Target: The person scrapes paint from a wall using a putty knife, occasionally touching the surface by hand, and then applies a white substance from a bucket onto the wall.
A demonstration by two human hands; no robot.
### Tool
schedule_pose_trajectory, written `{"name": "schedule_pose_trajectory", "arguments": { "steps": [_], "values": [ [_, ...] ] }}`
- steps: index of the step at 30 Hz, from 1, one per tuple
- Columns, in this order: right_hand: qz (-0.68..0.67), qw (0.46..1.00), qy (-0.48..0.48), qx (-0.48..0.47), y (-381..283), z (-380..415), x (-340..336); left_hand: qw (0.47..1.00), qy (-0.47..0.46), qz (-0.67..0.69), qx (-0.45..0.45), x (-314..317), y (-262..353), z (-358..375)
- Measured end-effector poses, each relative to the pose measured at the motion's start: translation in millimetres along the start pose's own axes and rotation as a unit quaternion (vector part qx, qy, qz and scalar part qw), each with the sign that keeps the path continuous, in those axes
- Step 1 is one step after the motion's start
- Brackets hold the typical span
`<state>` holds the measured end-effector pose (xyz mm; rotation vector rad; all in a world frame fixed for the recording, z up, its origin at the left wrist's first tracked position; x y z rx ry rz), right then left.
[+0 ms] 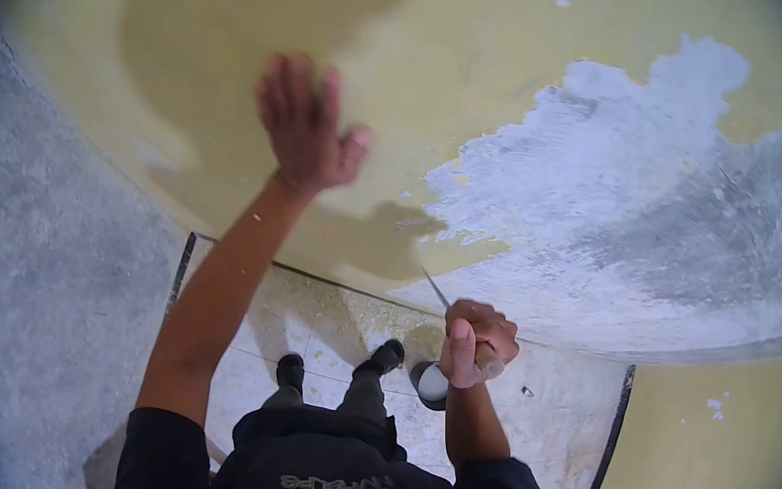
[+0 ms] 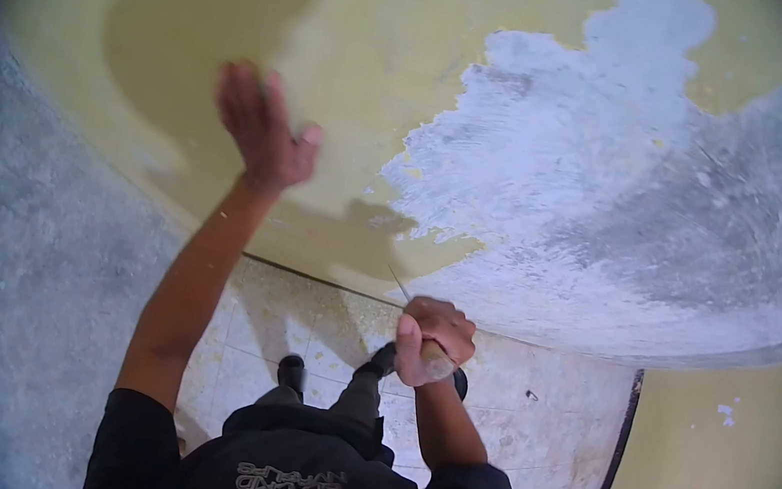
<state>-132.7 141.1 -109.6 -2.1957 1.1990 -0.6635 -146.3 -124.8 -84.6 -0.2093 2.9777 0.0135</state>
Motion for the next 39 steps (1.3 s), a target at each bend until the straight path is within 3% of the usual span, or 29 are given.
{"name": "schedule_pose_trajectory", "arguments": {
  "steps": [1, 3, 5, 9, 11, 12, 13, 15, 16, 17, 19, 20, 22, 23, 24, 26, 27, 29, 30, 33, 34, 36, 37, 39],
  "values": [
    [0.000, 1.000, 0.005, -0.010, -3.8, 17.1, -9.7, 0.999, -0.025, 0.026, 0.026, 5.7, 21.6, 12.0],
    [0.130, 0.983, 0.120, 0.059, 1.2, 53.6, -53.8, 0.966, -0.187, 0.129, 0.121, 26.9, 87.1, 45.1],
    [0.066, 0.971, 0.197, 0.118, -4.7, 72.9, -75.3, 0.858, -0.399, 0.247, 0.208, 38.2, 150.7, 75.9],
    [-0.065, 0.961, 0.266, 0.051, -50.8, 73.2, -88.7, 0.805, -0.368, 0.381, 0.268, -13.4, 194.5, 119.0],
    [-0.100, 0.959, 0.264, 0.019, -71.0, 67.5, -81.3, 0.754, -0.452, 0.476, 0.015, -12.8, 177.3, 133.7],
    [-0.133, 0.958, 0.253, -0.018, -80.4, 62.8, -77.7, 0.585, -0.483, 0.625, -0.187, -15.8, 177.4, 142.9],
    [-0.133, 0.956, 0.260, -0.025, -81.6, 61.2, -73.6, 0.583, -0.487, 0.626, -0.178, -27.2, 185.4, 143.0],
    [-0.153, 0.944, 0.290, -0.029, -83.9, 68.5, -64.8, 0.240, -0.450, 0.755, -0.412, -45.7, 205.1, 166.7],
    [-0.176, 0.952, 0.249, -0.014, -74.4, 71.4, -58.9, 0.276, -0.435, 0.741, -0.431, -63.3, 200.7, 138.6],
    [-0.162, 0.949, 0.270, 0.013, -66.0, 81.7, -58.5, 0.273, -0.438, 0.742, -0.427, -64.5, 200.9, 144.2],
    [-0.044, 0.969, 0.223, 0.095, -59.7, 91.1, -49.0, 0.351, -0.513, 0.644, -0.446, -54.9, 184.4, 177.4],
    [-0.041, 0.968, 0.228, 0.095, -63.3, 98.3, -51.9, 0.368, -0.483, 0.651, -0.454, -52.4, 173.4, 177.6],
    [-0.173, 0.950, 0.132, 0.226, -44.2, 111.8, -35.8, 0.365, -0.467, 0.655, -0.468, -56.1, 156.1, 165.1],
    [-0.170, 0.950, 0.134, 0.226, -47.7, 118.8, -42.1, 0.366, -0.445, 0.658, -0.485, -56.3, 145.9, 156.8],
    [-0.165, 0.933, 0.108, 0.301, -38.9, 133.5, -39.6, 0.362, -0.446, 0.658, -0.486, -56.1, 140.1, 152.3],
    [-0.091, 0.892, 0.066, 0.437, -27.3, 158.6, -33.1, 0.423, -0.485, 0.624, -0.443, -54.6, 130.7, 144.7],
    [-0.092, 0.890, 0.067, 0.441, -31.4, 157.9, -27.9, 0.421, -0.486, 0.622, -0.446, -54.0, 131.0, 144.6],
    [0.021, 0.853, 0.011, 0.521, -24.9, 168.3, -14.6, 0.487, -0.520, 0.619, -0.331, -60.2, 144.7, 131.8],
    [0.111, 0.830, -0.048, 0.545, -18.6, 171.3, -13.4, 0.477, -0.551, 0.611, -0.309, -64.9, 155.0, 128.0],
    [0.136, 0.846, -0.076, 0.509, 0.9, 174.3, -7.8, 0.495, -0.526, 0.632, -0.281, -63.5, 169.5, 116.2],
    [0.090, 0.859, -0.025, 0.503, -1.2, 167.0, -5.9, 0.495, -0.528, 0.630, -0.283, -61.9, 170.0, 112.0],
    [0.140, 0.851, -0.035, 0.506, 7.6, 158.8, -20.1, 0.648, -0.479, 0.540, -0.245, -54.2, 149.1, 84.9],
    [0.193, 0.840, -0.047, 0.505, 13.2, 152.2, -31.4, 0.649, -0.479, 0.536, -0.248, -46.9, 145.8, 82.0],
    [0.196, 0.858, -0.037, 0.473, 26.1, 136.9, -49.4, 0.754, -0.354, 0.465, -0.299, -40.5, 104.7, 61.1]
  ]
}}
Point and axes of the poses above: each hand's wrist, its own z-axis away from the middle knuckle, its own x-axis out of the palm, y = z × x, the point moved 10 cm from there along -z, towards the middle knuckle, and after that the axes turned 8 degrees about -z, right-handed, at the moved point
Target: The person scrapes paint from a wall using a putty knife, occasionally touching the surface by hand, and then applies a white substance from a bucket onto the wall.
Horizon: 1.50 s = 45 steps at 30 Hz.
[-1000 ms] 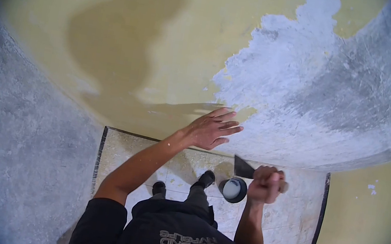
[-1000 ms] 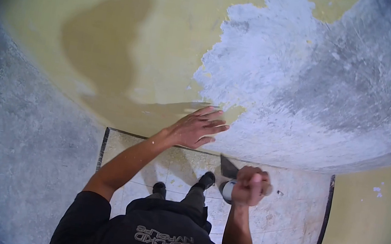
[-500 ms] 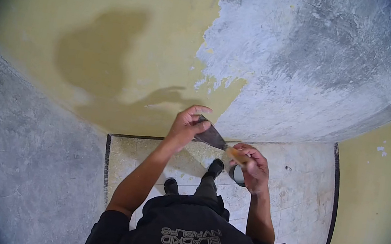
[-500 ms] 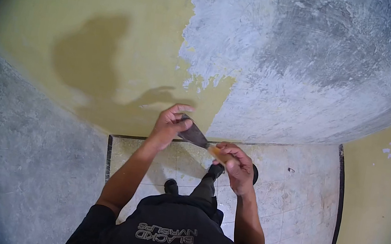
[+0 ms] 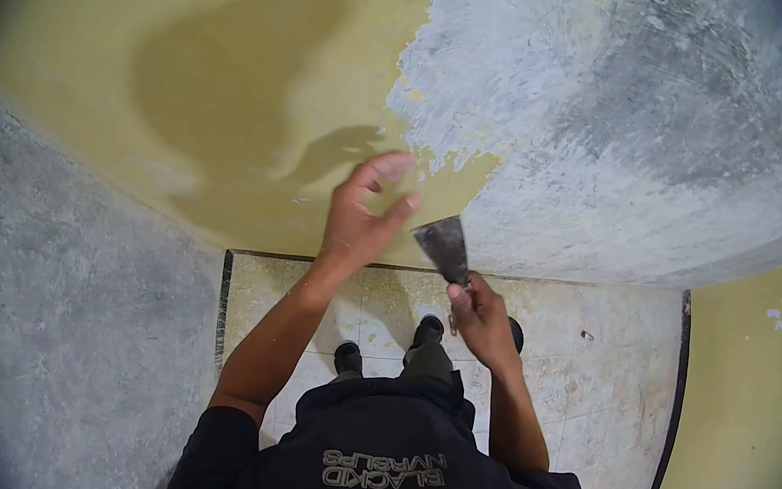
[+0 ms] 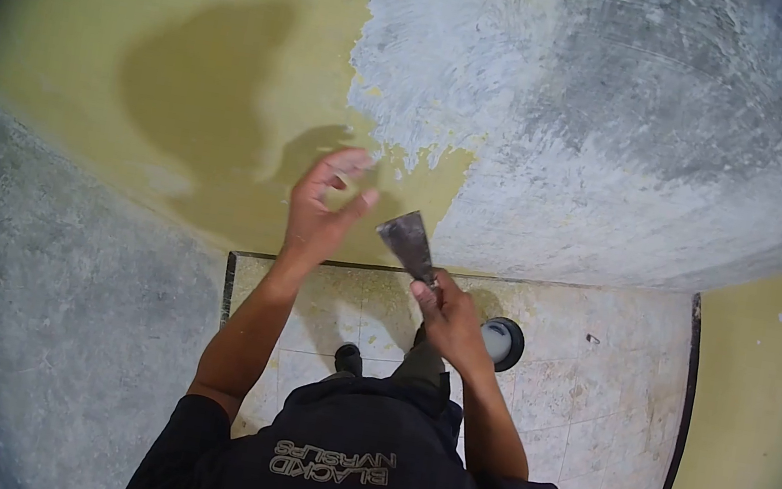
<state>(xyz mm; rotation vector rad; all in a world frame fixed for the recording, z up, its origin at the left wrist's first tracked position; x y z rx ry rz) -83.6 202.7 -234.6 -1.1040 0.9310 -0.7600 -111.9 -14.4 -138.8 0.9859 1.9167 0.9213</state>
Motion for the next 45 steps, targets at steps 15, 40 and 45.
{"name": "schedule_pose_trajectory", "arguments": {
  "steps": [15, 40, 45],
  "values": [
    [-0.014, 0.981, 0.047, -0.187, -78.5, -135.9, -26.1, 0.974, 0.129, 0.012, -0.188, 11.2, -59.1, -3.4],
    [-0.052, 0.978, 0.183, -0.091, -82.5, -129.7, 8.9, 0.947, 0.047, 0.252, -0.193, 55.6, -66.8, -51.2],
    [-0.022, 0.979, 0.180, -0.095, -80.2, -131.2, 2.5, 0.952, 0.074, 0.250, -0.158, 58.5, -71.2, -53.5]
  ]
}}
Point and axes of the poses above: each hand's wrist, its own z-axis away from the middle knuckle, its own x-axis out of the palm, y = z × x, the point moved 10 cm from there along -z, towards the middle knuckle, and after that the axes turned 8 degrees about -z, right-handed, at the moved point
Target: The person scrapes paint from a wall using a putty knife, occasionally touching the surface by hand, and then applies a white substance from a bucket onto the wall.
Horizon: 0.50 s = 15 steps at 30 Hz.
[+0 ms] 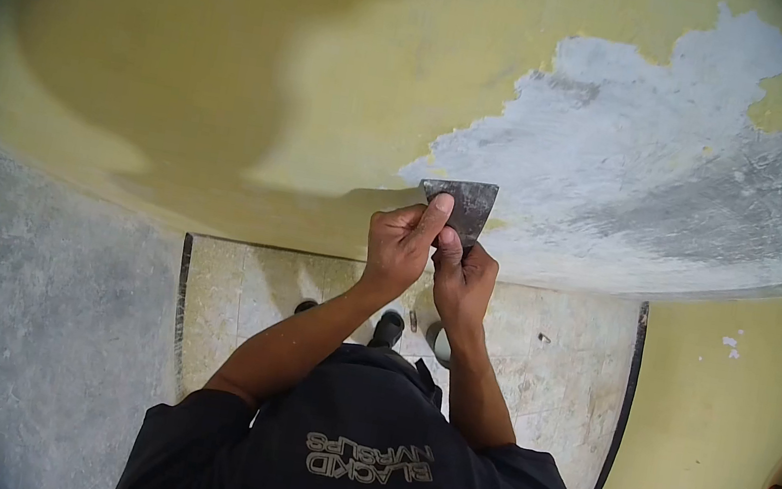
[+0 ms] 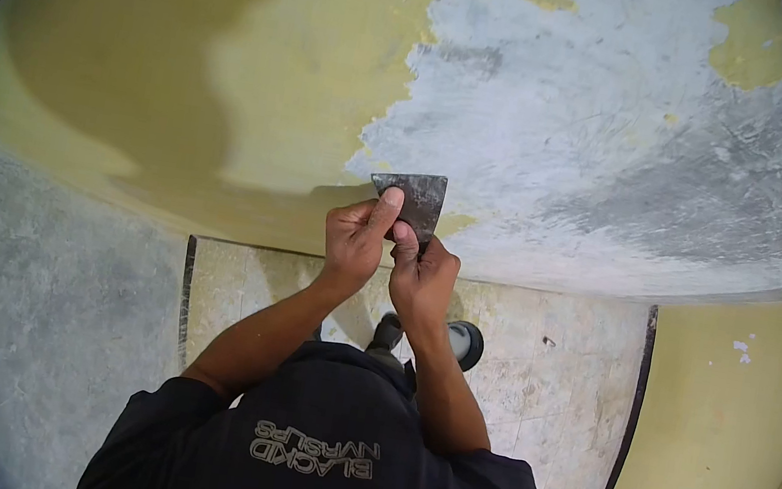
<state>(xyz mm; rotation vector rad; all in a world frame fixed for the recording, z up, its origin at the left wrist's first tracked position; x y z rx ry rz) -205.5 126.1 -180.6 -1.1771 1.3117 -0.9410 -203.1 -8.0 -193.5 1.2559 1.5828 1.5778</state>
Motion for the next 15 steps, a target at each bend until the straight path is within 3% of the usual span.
{"name": "schedule_pose_trajectory", "arguments": {
  "steps": [4, 6, 13, 15],
  "values": [
    [0.004, 0.999, -0.001, -0.041, -13.8, -1.3, -0.6, 0.999, 0.034, 0.036, -0.017, 0.8, 5.8, 3.7],
    [-0.040, 0.999, -0.011, -0.002, -4.4, 4.7, 1.7, 0.999, 0.017, 0.022, -0.017, 1.2, 1.9, 7.7],
    [-0.016, 0.998, -0.001, -0.061, -22.4, 1.5, 2.5, 1.000, 0.013, 0.002, -0.003, -1.6, 12.8, 5.1],
    [-0.031, 0.999, -0.008, -0.004, -11.4, 1.6, 0.7, 0.999, 0.020, 0.037, -0.006, 1.5, 13.5, 6.1]
  ]
}}
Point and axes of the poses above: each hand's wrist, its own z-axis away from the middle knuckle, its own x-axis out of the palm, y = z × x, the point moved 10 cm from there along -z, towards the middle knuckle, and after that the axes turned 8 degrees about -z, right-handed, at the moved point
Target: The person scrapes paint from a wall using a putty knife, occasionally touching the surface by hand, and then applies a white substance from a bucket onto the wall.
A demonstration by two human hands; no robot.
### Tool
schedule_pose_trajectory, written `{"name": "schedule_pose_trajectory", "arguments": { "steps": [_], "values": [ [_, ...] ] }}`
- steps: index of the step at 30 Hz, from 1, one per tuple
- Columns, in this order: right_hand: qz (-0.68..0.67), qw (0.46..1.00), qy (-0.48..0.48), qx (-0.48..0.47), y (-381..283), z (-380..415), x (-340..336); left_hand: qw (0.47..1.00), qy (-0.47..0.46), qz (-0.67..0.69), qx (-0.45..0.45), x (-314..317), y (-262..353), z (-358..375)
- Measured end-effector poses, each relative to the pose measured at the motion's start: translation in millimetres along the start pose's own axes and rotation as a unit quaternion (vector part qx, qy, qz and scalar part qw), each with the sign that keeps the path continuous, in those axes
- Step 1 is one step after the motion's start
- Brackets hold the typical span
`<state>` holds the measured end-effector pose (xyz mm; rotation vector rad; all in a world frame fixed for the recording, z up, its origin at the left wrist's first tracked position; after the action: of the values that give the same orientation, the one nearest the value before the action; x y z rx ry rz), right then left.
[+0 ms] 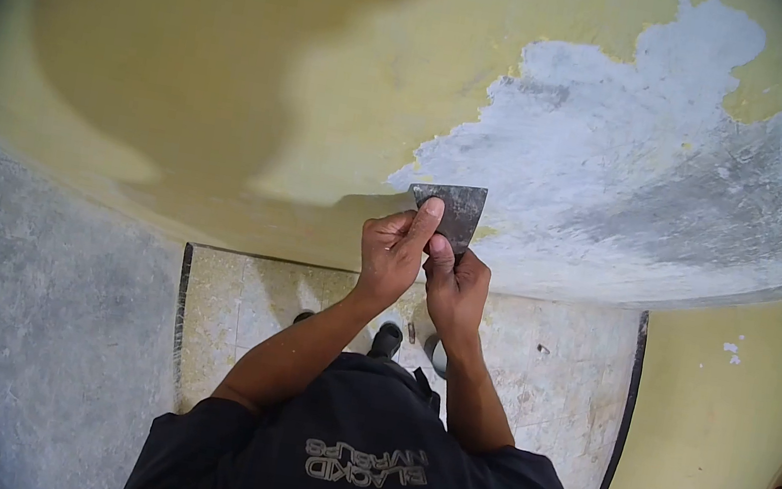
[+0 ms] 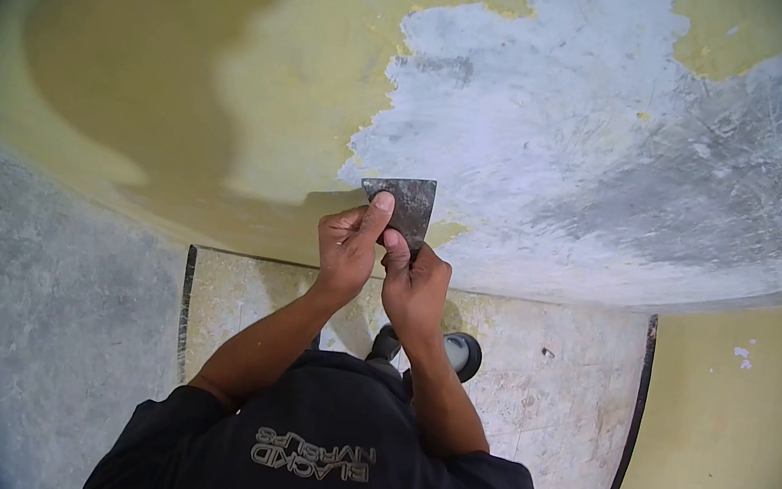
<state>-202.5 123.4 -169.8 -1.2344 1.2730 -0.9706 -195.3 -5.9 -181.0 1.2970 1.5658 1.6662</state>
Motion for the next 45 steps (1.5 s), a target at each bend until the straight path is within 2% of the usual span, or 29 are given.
{"name": "schedule_pose_trajectory", "arguments": {
  "steps": [2, 12, 17, 21, 24, 27, 28, 29, 30, 31, 34, 35, 38, 39, 41, 42, 44, 45],
  "values": [
    [0.060, 0.998, -0.020, -0.009, -7.5, -3.1, 0.7, 0.999, 0.019, -0.004, -0.025, -3.3, -6.4, -1.2],
    [0.015, 1.000, -0.012, -0.020, -9.4, -0.7, 1.4, 0.999, 0.005, 0.007, -0.031, -0.8, -8.5, -0.2],
    [0.056, 0.998, -0.012, -0.010, -9.8, -3.9, 1.8, 0.999, 0.023, 0.006, -0.027, -2.8, -3.6, 1.5],
    [0.018, 0.999, -0.024, 0.014, -5.6, 7.1, 0.4, 0.999, 0.020, 0.025, -0.043, -1.0, -5.8, 3.3],
    [0.098, 0.995, -0.035, -0.004, -3.7, -8.3, 1.2, 0.999, 0.029, -0.007, -0.036, -2.1, -3.0, 0.7],
    [-0.016, 0.999, -0.040, -0.009, 0.7, 5.9, 3.7, 0.998, 0.040, -0.011, -0.054, -4.6, -17.2, 11.5],
    [-0.018, 0.999, -0.039, -0.012, 11.0, 7.5, 4.2, 0.998, 0.038, -0.002, -0.048, -3.6, -17.0, 7.4],
    [-0.014, 0.999, -0.033, -0.025, 19.4, 4.2, 4.1, 0.999, 0.029, -0.037, 0.012, -6.9, -8.0, 6.0],
    [-0.009, 0.999, -0.027, -0.034, 22.9, 0.7, 3.4, 0.999, 0.030, -0.036, 0.020, -7.4, -4.4, -2.6],
    [0.055, 0.996, -0.037, -0.058, -1.7, 0.5, 6.7, 0.998, 0.037, -0.047, 0.005, -9.6, -7.4, -4.6],
    [0.006, 0.998, -0.018, -0.061, -19.7, -4.1, 7.9, 0.999, 0.023, -0.020, -0.034, -7.6, -6.3, 4.4],
    [0.043, 0.997, -0.034, -0.059, -14.6, 0.2, 3.4, 0.999, 0.022, -0.013, -0.025, -6.1, -10.2, 6.2],
    [0.002, 0.999, -0.021, -0.037, -1.4, -0.1, 0.3, 0.999, 0.043, 0.021, -0.015, -0.6, -5.8, 1.1],
    [0.044, 0.997, -0.035, -0.061, -22.1, -1.1, 5.0, 0.999, 0.044, 0.013, -0.027, -3.7, -1.6, -2.2],
    [0.049, 0.996, -0.035, -0.062, -18.5, -2.9, 5.7, 0.999, 0.027, 0.025, -0.033, -5.2, -2.7, -7.4],
    [0.048, 0.995, -0.036, -0.081, -21.8, -6.3, 8.0, 0.999, 0.029, 0.024, -0.031, -5.9, -1.6, -1.8],
    [0.034, 0.996, -0.049, -0.068, -15.3, -8.1, 7.6, 1.000, 0.017, 0.006, -0.001, -2.8, 6.4, 0.7],
    [0.026, 0.997, -0.053, -0.054, -14.5, -6.9, 8.7, 1.000, 0.022, -0.015, -0.014, -6.0, 3.1, 0.8]
  ]
}}
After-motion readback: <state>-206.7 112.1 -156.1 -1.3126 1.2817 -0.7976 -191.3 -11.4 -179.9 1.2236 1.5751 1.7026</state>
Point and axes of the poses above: each hand's wrist, its own z-axis away from the middle knuckle, its own x-axis out of the palm, y = z × x, the point moved 10 cm from there along -z, towards the middle knuckle, and after that the axes turned 8 degrees about -z, right-handed, at the moved point
